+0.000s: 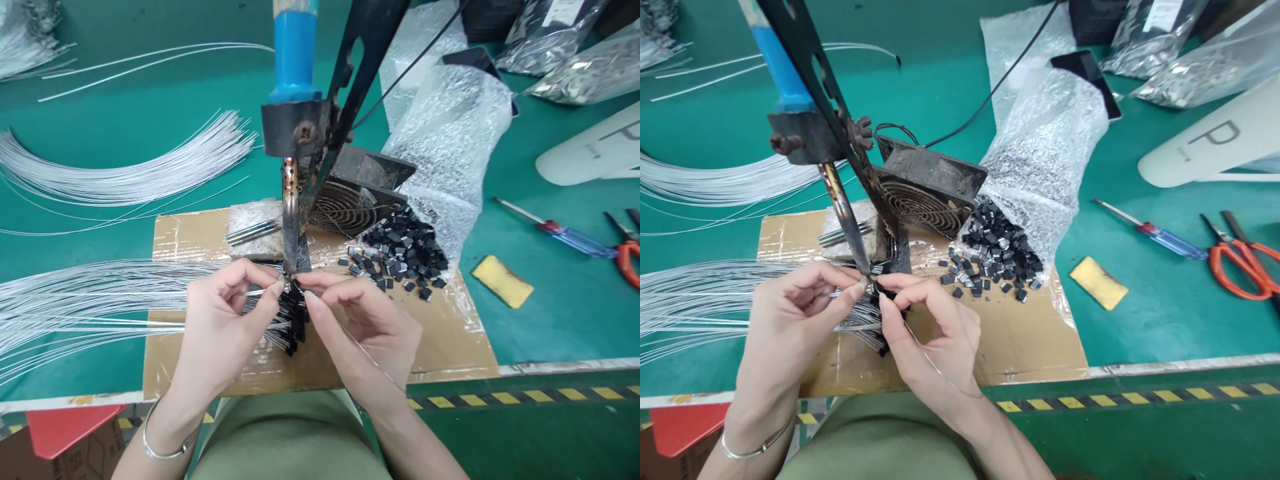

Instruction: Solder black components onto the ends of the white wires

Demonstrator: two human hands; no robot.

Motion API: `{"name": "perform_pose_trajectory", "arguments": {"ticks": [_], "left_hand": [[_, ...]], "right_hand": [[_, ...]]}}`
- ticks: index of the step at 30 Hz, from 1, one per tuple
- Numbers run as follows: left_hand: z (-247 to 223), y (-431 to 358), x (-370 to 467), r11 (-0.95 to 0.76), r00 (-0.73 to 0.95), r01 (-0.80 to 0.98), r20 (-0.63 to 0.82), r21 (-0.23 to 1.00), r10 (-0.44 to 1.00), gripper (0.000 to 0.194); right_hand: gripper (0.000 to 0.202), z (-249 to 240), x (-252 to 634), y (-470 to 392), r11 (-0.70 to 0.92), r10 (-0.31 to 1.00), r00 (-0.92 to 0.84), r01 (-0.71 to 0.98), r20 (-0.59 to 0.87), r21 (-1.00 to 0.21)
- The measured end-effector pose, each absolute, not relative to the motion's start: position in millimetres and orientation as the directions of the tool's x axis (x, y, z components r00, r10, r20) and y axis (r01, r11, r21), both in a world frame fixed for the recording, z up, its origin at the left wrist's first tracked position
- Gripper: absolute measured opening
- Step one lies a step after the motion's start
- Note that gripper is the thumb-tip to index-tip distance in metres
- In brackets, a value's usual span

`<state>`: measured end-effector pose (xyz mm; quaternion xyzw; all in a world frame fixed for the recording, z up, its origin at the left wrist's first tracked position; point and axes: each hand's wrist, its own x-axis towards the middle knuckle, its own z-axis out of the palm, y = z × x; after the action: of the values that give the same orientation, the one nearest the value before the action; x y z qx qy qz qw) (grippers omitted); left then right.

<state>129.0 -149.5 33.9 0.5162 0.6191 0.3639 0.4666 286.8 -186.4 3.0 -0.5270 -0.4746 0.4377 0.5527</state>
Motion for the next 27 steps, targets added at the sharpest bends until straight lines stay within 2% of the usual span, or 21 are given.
{"name": "perform_pose_trajectory", "arguments": {"ticks": [5,9,12,17,20,22,24,25,26,27], "left_hand": [[34.0,-155.0,123.3,0.213,-0.001,0.358,-0.228,0.909,0.974,0.010],[32.7,-158.7,117.4,0.165,0.036,0.420,-0.198,0.892,0.979,0.012],[29.9,-162.1,113.5,0.056,0.063,0.490,-0.099,0.870,0.993,0.010],[28.0,-179.1,107.3,-0.152,0.132,0.589,0.091,0.794,0.987,0.016],[31.4,-184.3,97.7,-0.235,0.130,0.617,0.198,0.751,0.972,0.024],[33.7,-173.3,84.3,-0.270,0.097,0.687,0.284,0.674,0.954,0.020],[33.5,-147.2,64.2,-0.264,0.083,0.835,0.365,0.483,0.927,0.012],[31.9,-129.5,52.1,-0.223,0.090,0.906,0.350,0.360,0.932,0.012],[29.3,-110.2,39.5,-0.186,0.116,0.959,0.304,0.214,0.946,0.020],[25.8,-90.5,27.0,-0.171,0.128,0.973,0.249,0.155,0.960,0.029]], "right_hand": [[0.008,-2.4,289.0,-186.9,0.011,0.938,0.347,-0.041,-0.004,-0.999],[0.037,-11.0,299.5,-188.9,0.053,0.948,0.318,-0.169,-0.004,-0.984],[0.053,-17.8,315.5,-189.7,0.026,0.940,0.336,-0.226,-0.053,-0.974],[0.057,-29.1,350.3,-187.2,0.010,0.798,0.602,-0.065,-0.031,-0.998],[0.061,-34.5,365.3,-184.4,-0.045,0.741,0.671,0.006,-0.029,-0.999],[0.060,-37.2,369.9,-182.6,-0.037,0.710,0.704,0.026,-0.008,-0.999],[0.058,-39.2,370.9,-181.4,-0.010,0.689,0.724,0.032,0.017,-0.999],[0.057,-40.1,370.5,-181.1,0.003,0.689,0.724,0.032,0.025,-0.999],[0.057,-40.9,369.7,-181.2,0.012,0.696,0.717,0.031,0.030,-0.999],[0.057,-41.6,368.7,-181.6,0.017,0.706,0.707,0.030,0.033,-0.999]]}}
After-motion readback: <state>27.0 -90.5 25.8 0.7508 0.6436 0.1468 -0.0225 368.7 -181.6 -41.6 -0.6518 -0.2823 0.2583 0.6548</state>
